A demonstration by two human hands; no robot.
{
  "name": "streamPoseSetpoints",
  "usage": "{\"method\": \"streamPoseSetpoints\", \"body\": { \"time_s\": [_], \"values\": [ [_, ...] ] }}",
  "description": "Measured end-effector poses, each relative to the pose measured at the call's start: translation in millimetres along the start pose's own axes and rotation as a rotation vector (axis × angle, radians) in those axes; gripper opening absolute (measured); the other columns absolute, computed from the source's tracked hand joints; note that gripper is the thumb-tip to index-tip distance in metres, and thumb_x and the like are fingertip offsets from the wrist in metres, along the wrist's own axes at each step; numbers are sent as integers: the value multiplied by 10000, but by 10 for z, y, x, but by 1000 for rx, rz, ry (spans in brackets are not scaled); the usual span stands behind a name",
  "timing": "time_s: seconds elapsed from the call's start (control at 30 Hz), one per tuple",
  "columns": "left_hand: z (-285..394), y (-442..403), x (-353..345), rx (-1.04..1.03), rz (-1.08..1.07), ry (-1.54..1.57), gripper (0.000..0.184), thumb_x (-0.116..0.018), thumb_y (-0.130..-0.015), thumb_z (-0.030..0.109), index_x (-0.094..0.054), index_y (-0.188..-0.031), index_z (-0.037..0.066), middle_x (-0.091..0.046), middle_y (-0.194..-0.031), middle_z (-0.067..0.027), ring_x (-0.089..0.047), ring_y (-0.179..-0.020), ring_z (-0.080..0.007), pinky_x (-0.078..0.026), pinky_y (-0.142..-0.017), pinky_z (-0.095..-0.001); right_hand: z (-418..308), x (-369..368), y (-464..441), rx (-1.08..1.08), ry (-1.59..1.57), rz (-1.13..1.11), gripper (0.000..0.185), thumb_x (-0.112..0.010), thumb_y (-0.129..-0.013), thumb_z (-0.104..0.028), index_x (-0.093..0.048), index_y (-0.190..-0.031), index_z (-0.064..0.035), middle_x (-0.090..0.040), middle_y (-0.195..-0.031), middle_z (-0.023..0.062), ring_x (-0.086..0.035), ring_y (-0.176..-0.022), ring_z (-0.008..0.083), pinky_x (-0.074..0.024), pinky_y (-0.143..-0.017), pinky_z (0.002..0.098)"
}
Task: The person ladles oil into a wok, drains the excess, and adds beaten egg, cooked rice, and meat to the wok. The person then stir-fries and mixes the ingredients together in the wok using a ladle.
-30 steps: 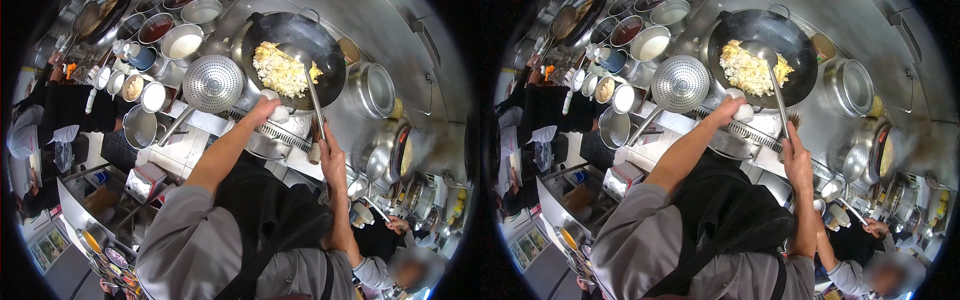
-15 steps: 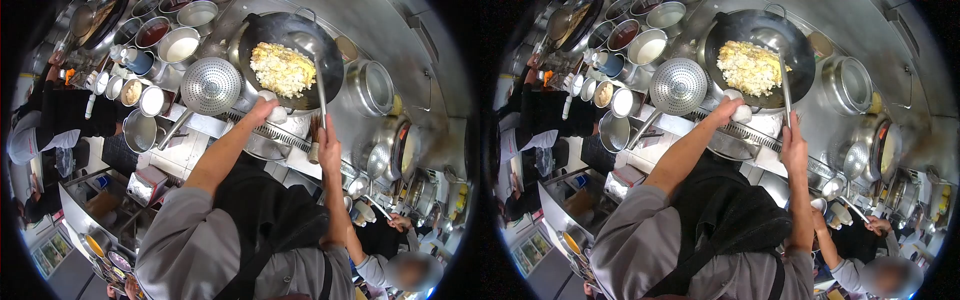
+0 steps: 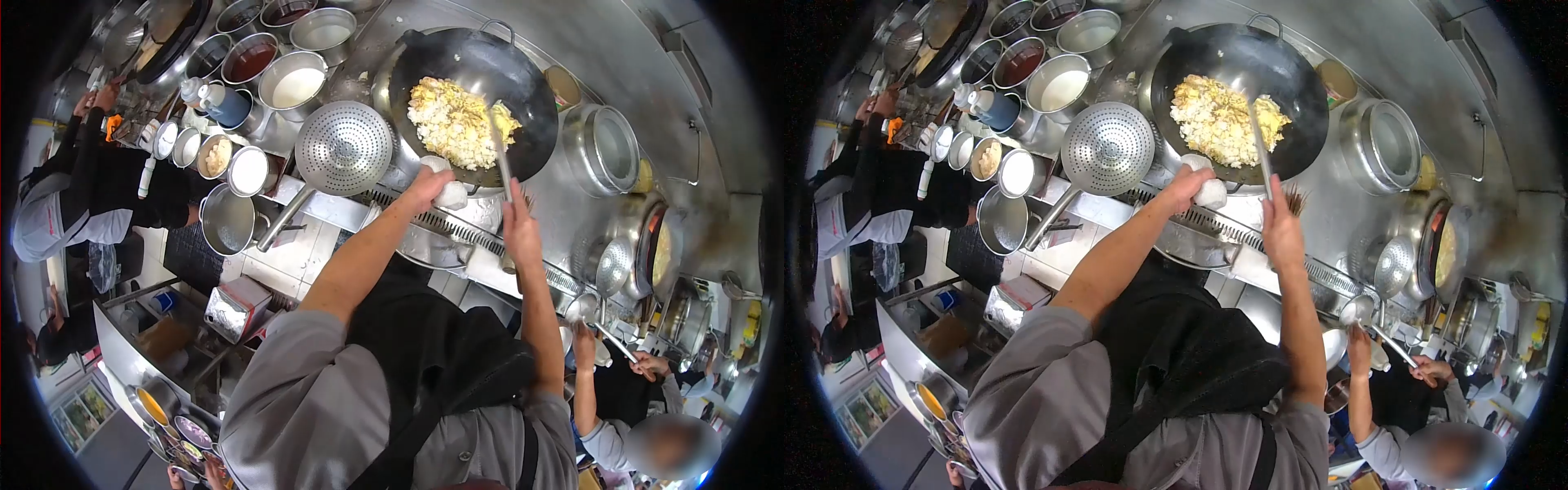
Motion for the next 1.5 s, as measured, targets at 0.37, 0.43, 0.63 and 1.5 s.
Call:
{"method": "streamPoseSetpoints", "body": {
  "time_s": [0.37, 0.43, 0.63, 1.5],
  "values": [
    [78, 91, -19, -15, 22, -12, 647, -687, -867, 162, -354, -1351, -109, -572, -1215, -224, -658, -1035, -316, -584, -821, -445, -127, 207, 401, 106, -252, -24, 438, -558, -1012, -170, -511, -1435, -68, -655, -1185, 298, -659, -1128, 400, -502, -930, 396],
    [85, 112, -47, 4, 19, 10, 628, -683, -860, 145, -371, -1339, -113, -579, -1207, -223, -654, -1037, -313, -578, -828, -437, 80, -16, 367, 185, -169, -44, 434, -574, -1007, -173, -525, -1430, -91, -659, -1181, 292, -668, -1109, 400, -505, -922, 398],
    [-16, -38, 20, -8, 28, -2, 673, -676, -861, 151, -310, -1373, -85, -547, -1227, -228, -658, -1030, -311, -597, -805, -453, 39, 347, 459, 2, -266, -151, 430, -584, -1007, -190, -538, -1423, -92, -688, -1140, 263, -694, -1038, 346, -515, -885, 374],
    [-5, 529, -333, -170, 17, 242, 275, -549, -964, 69, -562, -1222, -25, -663, -1142, -197, -718, -898, -300, -605, -777, -449, 1067, 353, 1054, 185, -59, 159, 441, -476, -1054, -238, -475, -1463, -73, -676, -861, 234, -668, -775, 353, -518, -742, 453]
  ]
}}
Point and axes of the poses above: each hand's wrist, its own y-axis away from the middle knuckle, its own x-axis out of the back of the hand, z = x × y, the point moved 1 cm from there along -y, towards the middle knuckle
